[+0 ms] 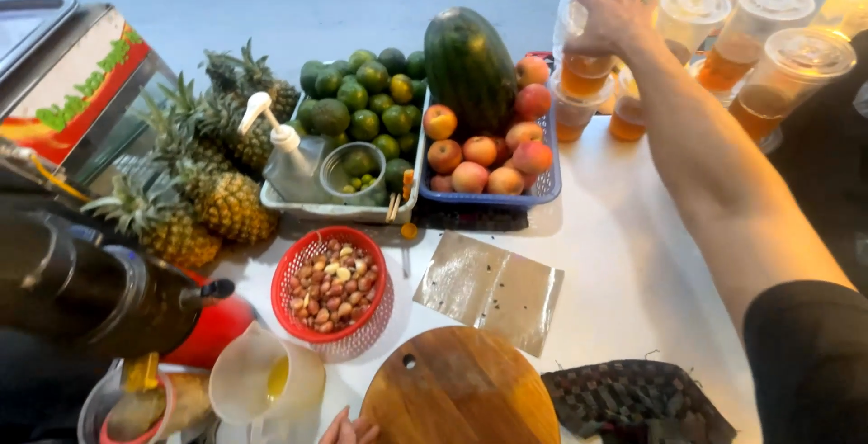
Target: Preparing fruit-based drinks by cutting citrus and adding ingredients like ice and juice.
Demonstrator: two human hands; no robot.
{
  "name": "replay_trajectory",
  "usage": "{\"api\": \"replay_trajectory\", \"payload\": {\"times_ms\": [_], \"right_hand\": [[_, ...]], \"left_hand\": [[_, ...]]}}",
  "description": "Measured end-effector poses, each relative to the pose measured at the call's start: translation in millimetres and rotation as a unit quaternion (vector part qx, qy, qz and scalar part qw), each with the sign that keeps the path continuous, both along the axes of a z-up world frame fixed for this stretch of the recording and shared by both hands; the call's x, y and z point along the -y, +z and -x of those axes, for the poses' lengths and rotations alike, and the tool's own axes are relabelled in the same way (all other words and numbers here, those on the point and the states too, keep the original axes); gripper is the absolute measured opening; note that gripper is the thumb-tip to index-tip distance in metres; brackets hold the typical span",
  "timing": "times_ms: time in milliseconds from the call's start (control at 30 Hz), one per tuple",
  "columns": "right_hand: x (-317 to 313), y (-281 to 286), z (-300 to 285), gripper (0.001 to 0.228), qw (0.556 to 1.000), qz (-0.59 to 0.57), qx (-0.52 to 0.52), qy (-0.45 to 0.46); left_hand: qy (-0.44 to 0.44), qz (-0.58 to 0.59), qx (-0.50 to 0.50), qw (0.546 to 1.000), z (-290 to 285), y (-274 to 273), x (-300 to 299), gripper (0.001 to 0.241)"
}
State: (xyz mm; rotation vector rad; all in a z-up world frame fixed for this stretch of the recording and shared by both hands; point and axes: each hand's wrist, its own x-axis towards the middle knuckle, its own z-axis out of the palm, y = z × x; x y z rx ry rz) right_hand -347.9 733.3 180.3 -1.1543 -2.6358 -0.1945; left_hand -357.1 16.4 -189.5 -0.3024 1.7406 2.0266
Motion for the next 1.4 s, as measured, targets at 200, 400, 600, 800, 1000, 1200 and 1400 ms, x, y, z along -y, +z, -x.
{"api": "replay_trajectory", "payload": {"times_ms": [200, 400, 600, 800, 1000, 1200, 1400], "right_hand": [[124.6, 37.5, -58.6, 0.094, 0.98, -0.108, -0.062, 0.158], [329.7, 22.8, -99.1, 0.09, 0.978, 0.017, -0.014, 0.209], [495.3, -64.7, -108.9, 0.073, 0.969, 0.099, -0.094, 0.204], [566.2, -68.9, -104.2, 0.088, 0.979, 0.141, 0.009, 0.15], [556.6, -41.1, -102.3, 0.106, 0.967, 0.204, 0.043, 0.149], [496.2, -5.1, -127.7, 0.097, 0.883, 0.457, -0.083, 0.066], [373.2, -107.8, -236.5, 0.063, 0.612, 0.651, -0.423, -0.151]], "left_hand": [[-0.042, 0.024, -0.067, 0.997, -47.0, 177.4, -75.9, 0.041], [-0.264, 0.001, -0.437, 0.86, -49.2, 215.5, -170.3, 0.082], [-0.215, -0.053, -0.522, 0.824, -35.1, 128.1, -146.6, 0.122], [-0.29, -0.028, -0.532, 0.795, -20.7, 81.5, -97.7, 0.108], [-0.395, -0.013, -0.444, 0.804, -15.6, 114.9, -82.8, 0.12], [-0.564, 0.072, -0.363, 0.738, 27.3, 235.0, -44.9, 0.146], [-0.361, 0.212, -0.523, 0.742, 118.8, 333.1, -88.3, 0.04]]}}
